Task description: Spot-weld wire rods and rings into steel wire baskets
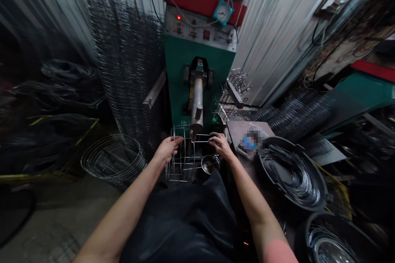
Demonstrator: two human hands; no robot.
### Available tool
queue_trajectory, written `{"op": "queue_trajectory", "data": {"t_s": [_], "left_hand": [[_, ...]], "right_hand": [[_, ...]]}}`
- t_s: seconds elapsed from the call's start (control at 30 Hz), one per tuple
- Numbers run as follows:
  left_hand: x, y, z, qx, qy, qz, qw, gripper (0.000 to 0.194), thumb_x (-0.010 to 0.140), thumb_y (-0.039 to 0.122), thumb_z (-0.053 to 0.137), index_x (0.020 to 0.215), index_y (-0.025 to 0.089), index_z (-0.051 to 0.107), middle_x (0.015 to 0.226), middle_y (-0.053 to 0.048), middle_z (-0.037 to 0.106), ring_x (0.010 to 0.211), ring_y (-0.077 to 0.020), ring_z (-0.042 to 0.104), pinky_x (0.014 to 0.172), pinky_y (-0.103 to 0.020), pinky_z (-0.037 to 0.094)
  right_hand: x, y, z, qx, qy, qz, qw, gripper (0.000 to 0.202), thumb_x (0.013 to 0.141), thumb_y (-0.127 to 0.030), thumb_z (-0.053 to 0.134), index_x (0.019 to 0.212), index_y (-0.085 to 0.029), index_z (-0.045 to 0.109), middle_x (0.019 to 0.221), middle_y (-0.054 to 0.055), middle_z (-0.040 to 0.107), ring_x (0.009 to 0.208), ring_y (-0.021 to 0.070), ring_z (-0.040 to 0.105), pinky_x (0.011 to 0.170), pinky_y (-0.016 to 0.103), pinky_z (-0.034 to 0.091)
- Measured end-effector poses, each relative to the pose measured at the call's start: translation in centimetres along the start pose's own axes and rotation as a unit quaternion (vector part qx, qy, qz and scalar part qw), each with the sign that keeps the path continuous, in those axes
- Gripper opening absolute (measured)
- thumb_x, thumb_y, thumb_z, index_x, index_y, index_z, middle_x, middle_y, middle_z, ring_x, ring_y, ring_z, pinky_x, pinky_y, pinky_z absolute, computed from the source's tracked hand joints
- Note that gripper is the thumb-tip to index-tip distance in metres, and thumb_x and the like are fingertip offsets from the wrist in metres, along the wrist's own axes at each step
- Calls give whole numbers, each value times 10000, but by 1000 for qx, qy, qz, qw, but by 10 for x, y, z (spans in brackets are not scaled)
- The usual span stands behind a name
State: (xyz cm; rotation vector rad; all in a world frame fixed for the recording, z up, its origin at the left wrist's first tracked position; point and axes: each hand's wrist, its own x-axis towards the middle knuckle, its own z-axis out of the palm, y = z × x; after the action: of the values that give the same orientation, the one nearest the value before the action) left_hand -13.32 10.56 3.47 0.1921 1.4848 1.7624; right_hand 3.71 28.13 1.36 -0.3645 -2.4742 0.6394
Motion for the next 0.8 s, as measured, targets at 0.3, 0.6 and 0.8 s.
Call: {"op": "queue_trajectory", "data": {"t_s": [0.3,0.6,0.8], "left_hand": [[3,2,0,-2,6,-6,1000,475,301,335,816,650,123,573,548,37,449,439,-34,319,347,-153,160],[0,3,-3,0,7,-12,1000,449,324,339,809,642,132,571,551,48,429,439,-29,308,338,-150,164],[-10,5,-5,36,-7,-11,999,500,342,399,792,706,141,567,482,89,364,394,-19,244,330,-149,154]], "right_hand": [[2,-3,-1,-1,-7,11,1000,105,827,-227,546,844,-233,649,1085,51,571,1025,198,454,904,378,371],[2,-7,-5,20,-13,9,1000,110,837,-242,539,844,-241,649,1102,48,559,1041,200,449,907,387,377],[0,-13,0,18,-20,17,999,79,814,-202,577,833,-226,650,1124,49,556,1037,189,452,912,372,387]]}}
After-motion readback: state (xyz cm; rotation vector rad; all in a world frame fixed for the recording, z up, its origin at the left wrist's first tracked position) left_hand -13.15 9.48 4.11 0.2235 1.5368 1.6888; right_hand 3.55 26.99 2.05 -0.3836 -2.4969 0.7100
